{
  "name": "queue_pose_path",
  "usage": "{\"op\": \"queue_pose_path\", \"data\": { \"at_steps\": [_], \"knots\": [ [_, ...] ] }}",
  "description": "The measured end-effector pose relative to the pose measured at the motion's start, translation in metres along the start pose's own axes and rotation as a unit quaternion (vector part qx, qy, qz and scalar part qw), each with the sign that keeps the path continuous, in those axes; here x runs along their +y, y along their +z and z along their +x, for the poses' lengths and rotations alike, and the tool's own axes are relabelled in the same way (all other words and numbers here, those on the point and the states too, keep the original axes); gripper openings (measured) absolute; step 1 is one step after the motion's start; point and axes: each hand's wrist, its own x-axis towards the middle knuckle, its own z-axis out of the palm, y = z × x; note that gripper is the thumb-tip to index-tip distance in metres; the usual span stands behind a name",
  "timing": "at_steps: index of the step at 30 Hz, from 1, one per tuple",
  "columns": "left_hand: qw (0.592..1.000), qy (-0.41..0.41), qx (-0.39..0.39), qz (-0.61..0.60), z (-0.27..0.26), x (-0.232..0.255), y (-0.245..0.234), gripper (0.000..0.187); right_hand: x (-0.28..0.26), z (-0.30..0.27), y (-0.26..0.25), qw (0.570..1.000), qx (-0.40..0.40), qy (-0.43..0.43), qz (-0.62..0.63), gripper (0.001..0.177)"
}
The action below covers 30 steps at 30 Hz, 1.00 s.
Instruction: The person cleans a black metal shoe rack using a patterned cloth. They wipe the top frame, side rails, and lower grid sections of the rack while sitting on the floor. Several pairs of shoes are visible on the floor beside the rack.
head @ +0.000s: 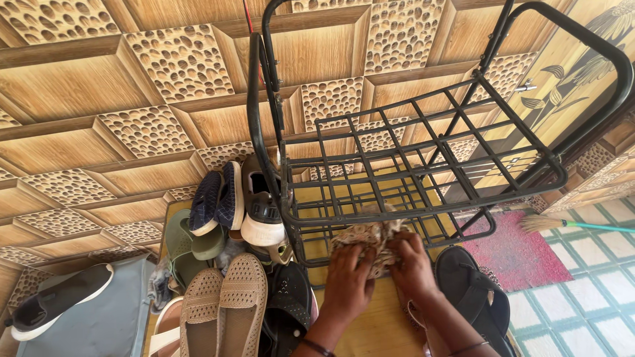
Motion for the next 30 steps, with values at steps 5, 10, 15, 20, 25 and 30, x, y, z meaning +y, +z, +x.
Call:
{"op": "queue_pose_path", "data": {
  "at_steps": [5,10,15,20,25,30],
  "knots": [
    [0.998,0.008,-0.055,-0.026,0.029,0.013,0.020,0.066,0.019,0.000,-0.023,0.999,0.018,0.044,-0.003,0.043],
    [0.999,0.042,0.003,0.007,0.039,0.016,0.029,0.054,0.031,-0.001,-0.043,0.996,0.050,0.070,-0.028,0.044],
    [0.996,0.074,0.034,-0.032,0.060,0.022,0.030,0.053,0.031,0.011,-0.068,0.983,0.090,0.112,-0.118,0.060],
    [0.997,0.044,-0.056,-0.024,0.071,0.014,0.035,0.058,0.030,0.034,-0.075,0.899,-0.153,0.272,-0.306,0.074],
    [0.998,0.034,-0.041,-0.018,0.054,0.002,0.052,0.045,0.036,0.026,-0.047,0.942,-0.095,0.142,-0.290,0.085],
    [0.999,0.049,-0.017,0.001,0.049,-0.003,0.059,0.069,0.042,-0.003,-0.016,0.977,-0.018,0.079,-0.199,0.082]
  ]
}}
